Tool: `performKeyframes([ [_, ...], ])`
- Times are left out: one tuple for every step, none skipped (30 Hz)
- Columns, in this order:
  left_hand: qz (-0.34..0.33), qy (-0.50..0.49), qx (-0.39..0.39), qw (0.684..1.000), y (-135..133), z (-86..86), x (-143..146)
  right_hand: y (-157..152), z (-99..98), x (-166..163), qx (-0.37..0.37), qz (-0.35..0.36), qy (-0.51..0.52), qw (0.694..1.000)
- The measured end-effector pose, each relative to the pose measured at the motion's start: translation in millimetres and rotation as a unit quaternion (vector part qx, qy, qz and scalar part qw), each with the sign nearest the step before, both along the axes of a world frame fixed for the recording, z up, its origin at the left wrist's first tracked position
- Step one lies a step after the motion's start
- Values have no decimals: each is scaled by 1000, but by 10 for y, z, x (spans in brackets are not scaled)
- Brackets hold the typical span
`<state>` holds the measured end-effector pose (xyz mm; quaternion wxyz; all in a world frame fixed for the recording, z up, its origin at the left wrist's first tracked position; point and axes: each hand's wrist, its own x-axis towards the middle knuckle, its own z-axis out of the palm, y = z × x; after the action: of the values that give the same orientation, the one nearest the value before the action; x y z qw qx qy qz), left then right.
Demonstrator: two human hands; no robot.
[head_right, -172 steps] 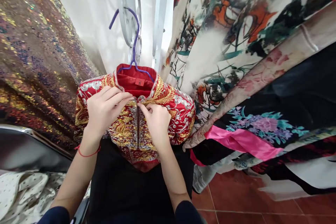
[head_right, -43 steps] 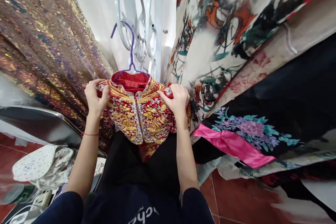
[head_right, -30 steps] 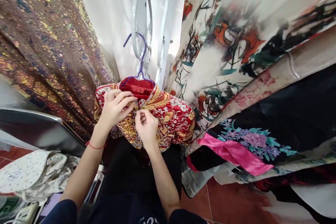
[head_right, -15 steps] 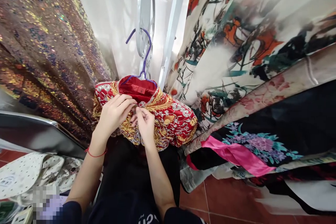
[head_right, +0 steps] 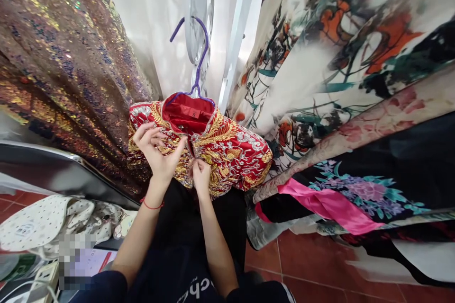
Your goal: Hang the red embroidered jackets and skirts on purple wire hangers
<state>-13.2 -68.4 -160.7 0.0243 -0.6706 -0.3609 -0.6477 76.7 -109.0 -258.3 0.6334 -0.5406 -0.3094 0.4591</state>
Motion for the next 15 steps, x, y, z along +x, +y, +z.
performKeyframes([
  [18,-33,-20,999,-27,-166,31,-13,-165,-16,-20,-3,2,1000],
  [25,-42,-56,997,-58,-355,55,-29,-325,-34,-41,-5,4,999],
  [31,-40,-104,993,-94,-560,70,-47,-478,-52,-61,-5,4,998],
  [36,-27,-172,984,-134,-769,77,-65,-620,-70,-82,-4,4,997],
  [42,-21,-248,968,-178,-970,75,-80,-750,-84,-103,-1,2,995],
  [53,-19,-316,947,-221,-1154,68,-91,-866,-96,-124,2,1,992],
  [46,3,-380,924,-261,-1311,57,-96,-969,-106,-145,6,-1,989],
  [35,23,-425,904,-295,-1439,44,-96,-1061,-115,-165,11,-3,986],
  [22,41,-457,888,-318,-1535,29,-92,-1143,-123,-184,17,-3,983],
  [7,57,-476,878,-331,-1602,15,-84,-1216,-133,-202,22,-3,979],
  [-3,66,-485,872,-332,-1646,0,-74,-1282,-143,-220,26,-1,975],
  [-9,70,-490,869,-325,-1672,-16,-65,-1342,-155,-237,31,2,971],
  [-13,72,-496,865,-311,-1687,-31,-60,-1397,-167,-254,34,5,967],
  [-15,72,-501,862,-295,-1696,-48,-59,-1447,-180,-271,36,8,962],
  [-17,71,-505,860,-278,-1703,-64,-63,-1491,-193,-286,37,11,957],
])
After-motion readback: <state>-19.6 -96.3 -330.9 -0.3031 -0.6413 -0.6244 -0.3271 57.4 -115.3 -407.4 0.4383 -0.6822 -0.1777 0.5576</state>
